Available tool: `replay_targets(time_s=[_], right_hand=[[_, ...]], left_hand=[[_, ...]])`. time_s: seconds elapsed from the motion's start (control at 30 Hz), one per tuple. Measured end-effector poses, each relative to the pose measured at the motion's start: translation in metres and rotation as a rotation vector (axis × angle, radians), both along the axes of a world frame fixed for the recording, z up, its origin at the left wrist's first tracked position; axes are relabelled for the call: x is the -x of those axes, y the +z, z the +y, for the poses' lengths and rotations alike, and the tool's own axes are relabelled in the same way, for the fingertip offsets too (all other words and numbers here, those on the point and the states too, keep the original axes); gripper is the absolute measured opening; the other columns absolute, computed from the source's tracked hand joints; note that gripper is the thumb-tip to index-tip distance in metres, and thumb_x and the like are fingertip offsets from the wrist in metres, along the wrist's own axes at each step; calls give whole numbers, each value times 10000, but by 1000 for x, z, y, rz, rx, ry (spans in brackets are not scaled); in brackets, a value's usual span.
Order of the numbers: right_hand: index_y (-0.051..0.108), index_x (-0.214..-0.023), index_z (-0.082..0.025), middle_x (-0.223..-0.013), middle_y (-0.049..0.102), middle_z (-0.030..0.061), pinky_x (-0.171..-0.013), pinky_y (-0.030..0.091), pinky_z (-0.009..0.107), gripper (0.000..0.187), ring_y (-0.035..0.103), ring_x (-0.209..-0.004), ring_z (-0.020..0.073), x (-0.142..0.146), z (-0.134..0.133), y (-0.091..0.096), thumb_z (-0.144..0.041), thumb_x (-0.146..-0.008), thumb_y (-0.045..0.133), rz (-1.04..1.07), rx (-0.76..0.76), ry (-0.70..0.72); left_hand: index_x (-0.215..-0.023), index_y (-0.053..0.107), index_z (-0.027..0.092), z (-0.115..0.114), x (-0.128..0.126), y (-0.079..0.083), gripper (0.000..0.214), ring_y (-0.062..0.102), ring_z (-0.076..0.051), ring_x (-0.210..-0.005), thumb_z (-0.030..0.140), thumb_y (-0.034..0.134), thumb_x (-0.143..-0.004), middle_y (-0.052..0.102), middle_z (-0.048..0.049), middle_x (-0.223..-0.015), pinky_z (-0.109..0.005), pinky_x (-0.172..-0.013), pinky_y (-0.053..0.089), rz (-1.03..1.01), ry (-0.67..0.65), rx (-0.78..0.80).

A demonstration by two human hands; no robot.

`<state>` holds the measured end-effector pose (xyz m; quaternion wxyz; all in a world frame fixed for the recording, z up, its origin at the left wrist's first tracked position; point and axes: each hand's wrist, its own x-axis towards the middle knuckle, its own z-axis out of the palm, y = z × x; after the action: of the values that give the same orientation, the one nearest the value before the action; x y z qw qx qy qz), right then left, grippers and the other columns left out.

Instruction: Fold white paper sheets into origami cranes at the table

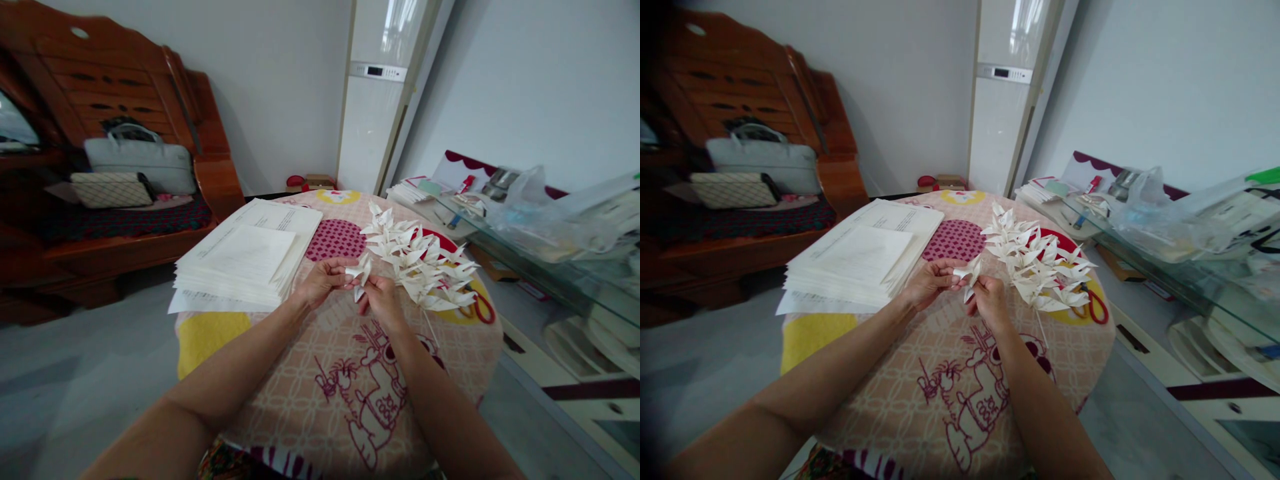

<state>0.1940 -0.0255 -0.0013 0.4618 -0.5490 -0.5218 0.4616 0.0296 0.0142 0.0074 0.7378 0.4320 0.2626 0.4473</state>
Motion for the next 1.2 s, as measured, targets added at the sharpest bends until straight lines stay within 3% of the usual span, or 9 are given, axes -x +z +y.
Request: replay_targets(time_s=[0.3,0.37,0.53,0.7,0.8,0.97,1.2], right_hand=[[609,-714,-227,-403,579,-18,-401,394,243,256,545,-356,166,3,-1,3,-408,-870,519,-94,34,-32],[579,-661,-232,-423,570,-15,-436,378,243,262,535,-394,156,-1,1,2,-348,-877,488,-236,-28,-83],[563,-606,-208,-613,620,29,-560,316,261,248,517,-588,144,-12,4,1,-159,-835,481,-814,-374,-234],[671,-795,-188,-864,689,79,-651,366,275,227,596,-772,181,-10,1,4,-109,-870,472,-1024,-395,-183],[703,-894,-195,-965,711,90,-738,429,283,237,629,-901,215,-10,1,3,-68,-804,524,-1025,-364,-115],[713,-1130,-188,-1145,736,103,-940,484,338,521,651,-1076,253,-17,6,0,-7,-682,520,-846,-392,-103],[758,-1011,-171,-1034,778,96,-899,542,358,458,717,-976,238,-30,12,-2,-54,-701,441,-474,-433,-263]], left_hand=[[-1012,740,138,-1,-1,1,432,705,-136,-716,215,882,-612,757,-36,-797,-239,-709,555,11,69,2],[-1048,730,147,1,1,0,458,718,-149,-742,230,880,-623,759,-38,-823,-256,-722,567,46,49,10],[-1072,720,141,6,8,-1,508,726,-169,-774,281,896,-617,763,-62,-892,-284,-734,574,117,7,1],[-1037,747,148,13,11,-8,474,672,-122,-685,234,876,-589,745,-35,-830,-243,-672,528,204,59,-16],[-962,772,139,17,13,-14,398,623,-98,-620,173,836,-571,723,-20,-746,-204,-599,466,323,89,-49],[-891,791,133,25,17,-22,286,610,-120,-621,212,785,-616,739,-41,-755,-213,-561,426,523,187,-216],[-890,776,139,31,18,-28,270,669,-160,-700,341,749,-714,743,-52,-769,-277,-706,532,464,295,-225]])
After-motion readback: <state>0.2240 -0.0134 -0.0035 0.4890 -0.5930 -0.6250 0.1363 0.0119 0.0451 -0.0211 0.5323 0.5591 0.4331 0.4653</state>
